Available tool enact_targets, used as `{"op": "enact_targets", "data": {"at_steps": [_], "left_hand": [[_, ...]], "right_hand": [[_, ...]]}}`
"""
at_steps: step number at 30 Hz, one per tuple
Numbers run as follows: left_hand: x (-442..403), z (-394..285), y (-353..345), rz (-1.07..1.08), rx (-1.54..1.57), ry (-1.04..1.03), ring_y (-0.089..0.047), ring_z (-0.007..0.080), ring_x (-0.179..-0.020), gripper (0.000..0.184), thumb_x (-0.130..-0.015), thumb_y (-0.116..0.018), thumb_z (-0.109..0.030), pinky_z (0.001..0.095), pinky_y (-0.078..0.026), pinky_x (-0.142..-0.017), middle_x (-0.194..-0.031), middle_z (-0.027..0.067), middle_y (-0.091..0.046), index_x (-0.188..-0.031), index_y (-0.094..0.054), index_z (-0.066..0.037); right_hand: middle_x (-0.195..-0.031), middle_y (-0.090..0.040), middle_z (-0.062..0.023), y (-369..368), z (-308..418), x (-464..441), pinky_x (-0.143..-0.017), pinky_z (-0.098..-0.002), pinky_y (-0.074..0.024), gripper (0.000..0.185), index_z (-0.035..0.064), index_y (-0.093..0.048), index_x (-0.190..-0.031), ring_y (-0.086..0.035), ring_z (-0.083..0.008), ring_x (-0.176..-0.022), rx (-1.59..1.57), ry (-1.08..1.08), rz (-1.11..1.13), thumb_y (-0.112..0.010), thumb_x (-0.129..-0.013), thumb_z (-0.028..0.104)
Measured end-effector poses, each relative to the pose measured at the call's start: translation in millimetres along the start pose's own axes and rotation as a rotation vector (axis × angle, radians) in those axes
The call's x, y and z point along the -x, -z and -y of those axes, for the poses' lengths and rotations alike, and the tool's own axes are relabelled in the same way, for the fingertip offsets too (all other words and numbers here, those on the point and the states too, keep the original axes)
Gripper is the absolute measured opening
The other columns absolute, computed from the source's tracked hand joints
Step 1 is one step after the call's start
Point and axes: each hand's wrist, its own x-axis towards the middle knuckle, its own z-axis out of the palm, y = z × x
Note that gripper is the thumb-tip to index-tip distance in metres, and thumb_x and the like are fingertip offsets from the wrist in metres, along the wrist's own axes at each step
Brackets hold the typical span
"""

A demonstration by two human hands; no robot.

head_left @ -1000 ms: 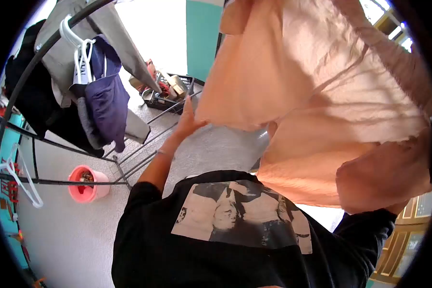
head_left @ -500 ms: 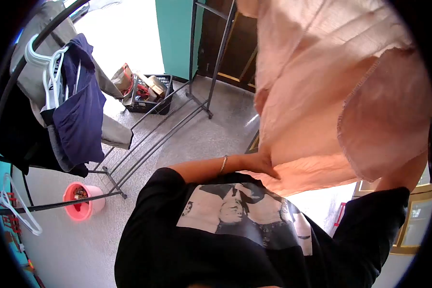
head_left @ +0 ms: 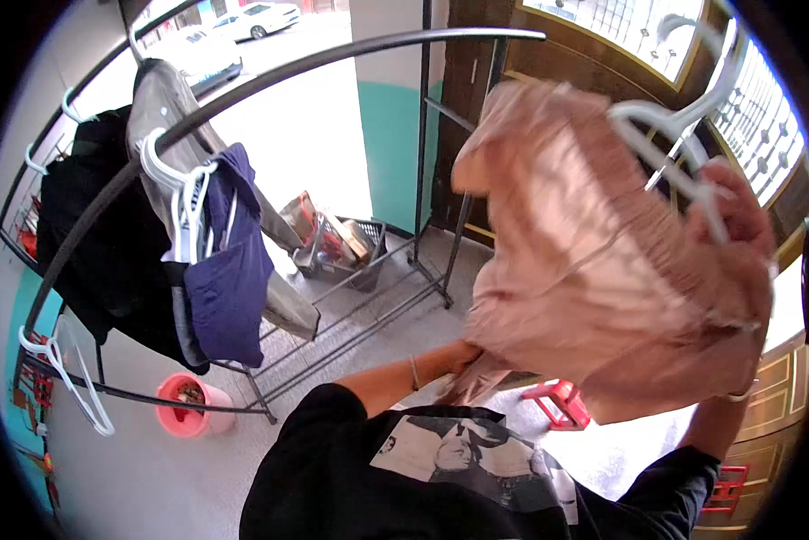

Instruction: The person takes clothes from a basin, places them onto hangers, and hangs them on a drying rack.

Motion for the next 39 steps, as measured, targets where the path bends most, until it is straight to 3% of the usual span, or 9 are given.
{"op": "enact_targets", "data": {"at_steps": [5, 8, 13, 21, 26, 27, 29, 33, 39], "left_hand": [[42.4, -44.2, 20.2, -0.124, 0.227, -0.009, -0.056, 0.0232, -0.107, 0.032, -0.094, -0.046, -0.019, 0.0360, -0.045, -0.095, -0.118, 0.0170, -0.057, -0.117, -0.055, 0.001], [66.0, -67.3, 35.5, -0.219, 0.292, -0.085, -0.057, 0.0234, -0.105, 0.032, -0.094, -0.047, -0.020, 0.0364, -0.046, -0.094, -0.117, 0.0169, -0.058, -0.117, -0.055, 0.000], [97.0, -119.2, 58.6, -0.386, 0.365, -0.270, -0.059, 0.0236, -0.103, 0.032, -0.094, -0.048, -0.020, 0.0370, -0.048, -0.093, -0.114, 0.0168, -0.060, -0.118, -0.055, -0.001], [104.1, -236.9, 131.5, -0.302, 0.376, -0.817, -0.058, 0.0288, -0.104, 0.031, -0.089, -0.051, -0.018, 0.0421, -0.048, -0.093, -0.114, 0.0144, -0.060, -0.115, -0.055, -0.001], [104.8, -310.9, 173.5, -0.243, 0.397, -1.090, -0.057, 0.0300, -0.106, 0.041, -0.085, -0.059, -0.022, 0.0423, -0.046, -0.095, -0.117, 0.0143, -0.058, -0.120, -0.052, -0.001], [107.1, -323.5, 169.0, -0.207, 0.389, -1.137, -0.056, 0.0302, -0.106, 0.043, -0.085, -0.060, -0.022, 0.0426, -0.046, -0.095, -0.117, 0.0143, -0.057, -0.121, -0.051, -0.001], [120.2, -342.5, 153.6, -0.244, 0.388, -1.148, -0.055, 0.0305, -0.108, 0.047, -0.085, -0.062, -0.025, 0.0434, -0.046, -0.095, -0.120, 0.0147, -0.056, -0.123, -0.049, -0.002], [131.9, -384.4, 165.3, -0.158, 0.330, -1.159, -0.055, 0.0305, -0.109, 0.052, -0.085, -0.063, -0.035, 0.0445, -0.046, -0.095, -0.121, 0.0154, -0.055, -0.123, -0.049, -0.001], [152.5, -402.2, 127.3, -0.501, 0.164, -1.353, -0.056, 0.0290, -0.106, 0.048, -0.087, -0.059, -0.037, 0.0405, -0.046, -0.094, -0.118, 0.0138, -0.058, -0.119, -0.053, -0.002]], "right_hand": [[-0.086, -0.065, -0.0102, -39.6, -60.9, -0.4, -0.075, -0.0247, -0.0503, 0.056, -0.0001, -0.053, -0.120, -0.063, -0.0135, -0.078, -0.356, -0.204, 0.434, -0.059, -0.066, 0.014], [-0.085, -0.066, -0.0100, -79.4, -131.3, -16.7, -0.070, -0.0211, -0.0488, 0.050, 0.0013, -0.055, -0.119, -0.063, -0.0141, -0.074, -0.601, -0.286, 0.598, -0.059, -0.070, 0.011], [-0.095, -0.064, -0.0159, -151.1, -207.8, -74.1, -0.084, -0.0284, -0.0489, 0.057, -0.0018, -0.044, -0.128, -0.062, -0.0189, -0.087, -0.864, -0.335, 0.663, -0.051, -0.072, 0.004], [-0.100, -0.065, -0.0129, -258.0, -256.0, -271.1, -0.082, -0.0265, -0.0488, 0.050, -0.0013, -0.049, -0.125, -0.060, -0.0173, -0.095, -0.882, -0.079, 0.629, -0.052, -0.075, 0.007], [-0.102, -0.063, -0.0160, -295.7, -204.7, -360.5, -0.084, -0.0291, -0.0484, 0.050, -0.0044, -0.049, -0.124, -0.060, -0.0198, -0.095, -0.835, 0.108, 0.424, -0.053, -0.075, 0.005], [-0.104, -0.062, -0.0172, -305.9, -204.4, -378.3, -0.085, -0.0287, -0.0479, 0.050, -0.0045, -0.045, -0.127, -0.061, -0.0195, -0.094, -1.079, 0.087, 0.469, -0.054, -0.079, 0.008], [-0.104, -0.063, -0.0171, -308.2, -197.6, -412.6, -0.084, -0.0283, -0.0481, 0.049, -0.0033, -0.043, -0.129, -0.061, -0.0187, -0.094, -1.057, 0.361, 0.600, -0.053, -0.082, 0.010], [-0.103, -0.064, -0.0175, -311.1, -156.0, -439.9, -0.083, -0.0280, -0.0480, 0.048, 0.0000, -0.042, -0.130, -0.061, -0.0192, -0.094, -1.109, 0.408, 0.582, -0.051, -0.084, 0.010], [-0.097, -0.066, -0.0159, -342.3, -129.5, -499.8, -0.078, -0.0261, -0.0491, 0.043, 0.0011, -0.051, -0.123, -0.063, -0.0194, -0.087, -1.251, 0.416, 0.515, -0.055, -0.080, 0.005]]}}
